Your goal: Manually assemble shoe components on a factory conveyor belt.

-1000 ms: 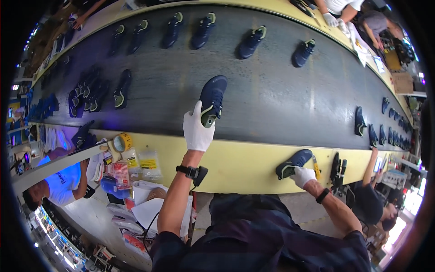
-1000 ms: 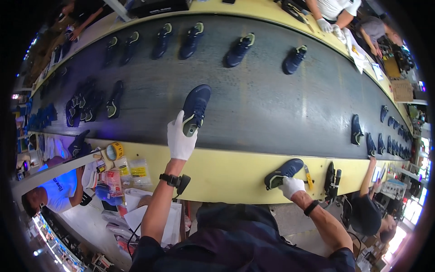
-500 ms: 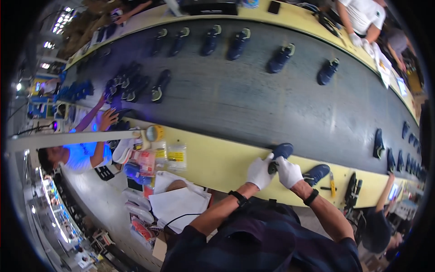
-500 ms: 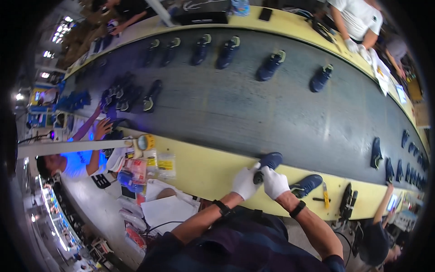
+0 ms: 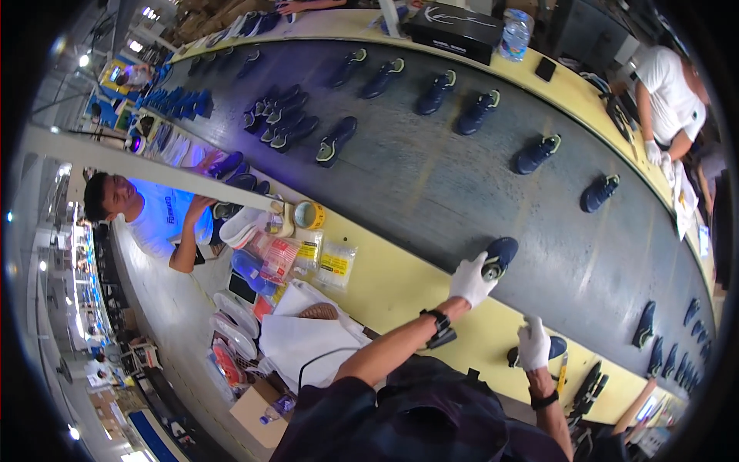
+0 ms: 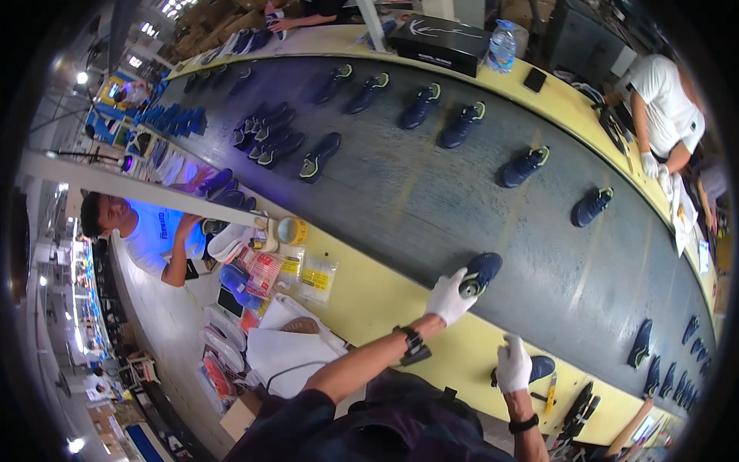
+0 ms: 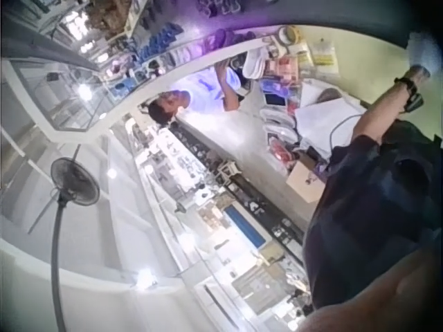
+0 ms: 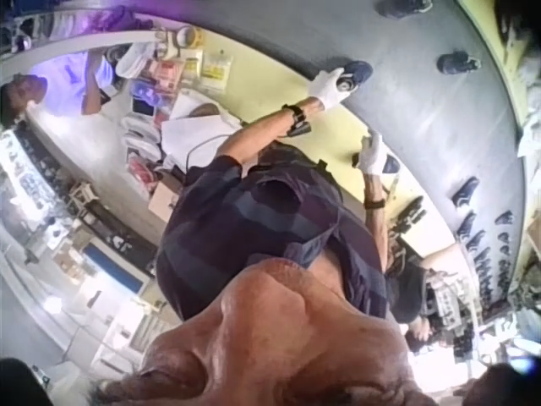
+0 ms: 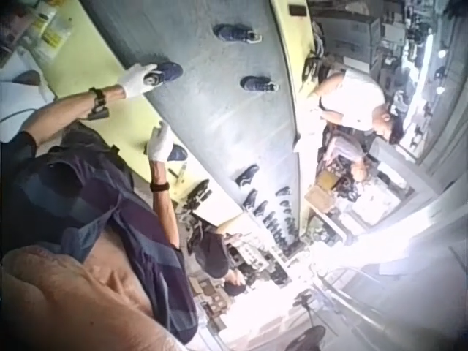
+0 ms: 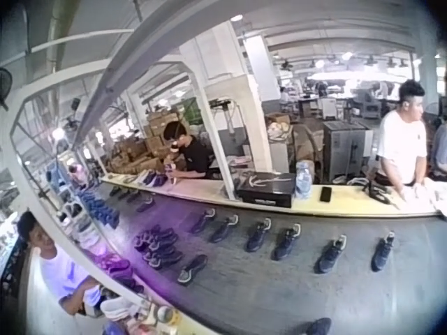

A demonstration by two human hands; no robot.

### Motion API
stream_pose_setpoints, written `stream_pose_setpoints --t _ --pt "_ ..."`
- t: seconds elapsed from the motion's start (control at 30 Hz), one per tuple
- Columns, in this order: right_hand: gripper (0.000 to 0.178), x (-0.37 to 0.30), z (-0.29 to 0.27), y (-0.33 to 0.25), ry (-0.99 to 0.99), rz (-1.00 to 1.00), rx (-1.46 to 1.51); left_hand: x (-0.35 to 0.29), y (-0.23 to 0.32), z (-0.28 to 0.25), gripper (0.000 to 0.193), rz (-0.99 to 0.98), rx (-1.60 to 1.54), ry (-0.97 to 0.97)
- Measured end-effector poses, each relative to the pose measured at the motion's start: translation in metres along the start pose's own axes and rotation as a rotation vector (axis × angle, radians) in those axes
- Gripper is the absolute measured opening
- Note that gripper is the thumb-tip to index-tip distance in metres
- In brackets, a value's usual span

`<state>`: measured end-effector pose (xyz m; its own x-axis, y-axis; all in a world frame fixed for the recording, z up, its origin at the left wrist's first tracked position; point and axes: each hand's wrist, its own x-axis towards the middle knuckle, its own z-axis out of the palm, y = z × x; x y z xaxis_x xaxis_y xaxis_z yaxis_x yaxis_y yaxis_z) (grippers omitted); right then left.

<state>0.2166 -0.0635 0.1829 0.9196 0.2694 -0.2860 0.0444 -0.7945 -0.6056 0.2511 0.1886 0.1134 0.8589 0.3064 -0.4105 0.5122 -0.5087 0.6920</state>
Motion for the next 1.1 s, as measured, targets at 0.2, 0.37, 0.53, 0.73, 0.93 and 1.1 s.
stream_pose_setpoints --t 0.2,0.37,0.53,0.73,0.93,1.1 --pt "0.021 -0.092 -0.024 0.142 0.059 0.345 -0.011 0.101 0.013 0.01 0.075 0.016 0.045 0.105" --pt "0.027 -0.13 -0.027 0.179 0.054 0.583 0.137 0.111 -0.003 0.042 0.074 -0.055 0.178 0.116" --pt "0.034 -0.123 -0.013 0.186 0.074 0.541 0.152 0.006 0.046 0.043 0.05 0.242 0.194 0.173" --pt "0.039 -0.079 -0.006 0.185 0.021 0.123 -0.245 -0.117 0.053 0.149 0.098 0.265 0.277 -0.588" --pt "0.039 -0.079 -0.04 0.153 -0.192 0.114 -0.196 -0.165 0.067 0.223 0.086 0.355 0.491 -0.406" --pt "0.045 -0.085 -0.046 0.149 -0.276 -0.014 -0.258 -0.169 0.064 0.225 0.06 0.359 0.455 -0.37"
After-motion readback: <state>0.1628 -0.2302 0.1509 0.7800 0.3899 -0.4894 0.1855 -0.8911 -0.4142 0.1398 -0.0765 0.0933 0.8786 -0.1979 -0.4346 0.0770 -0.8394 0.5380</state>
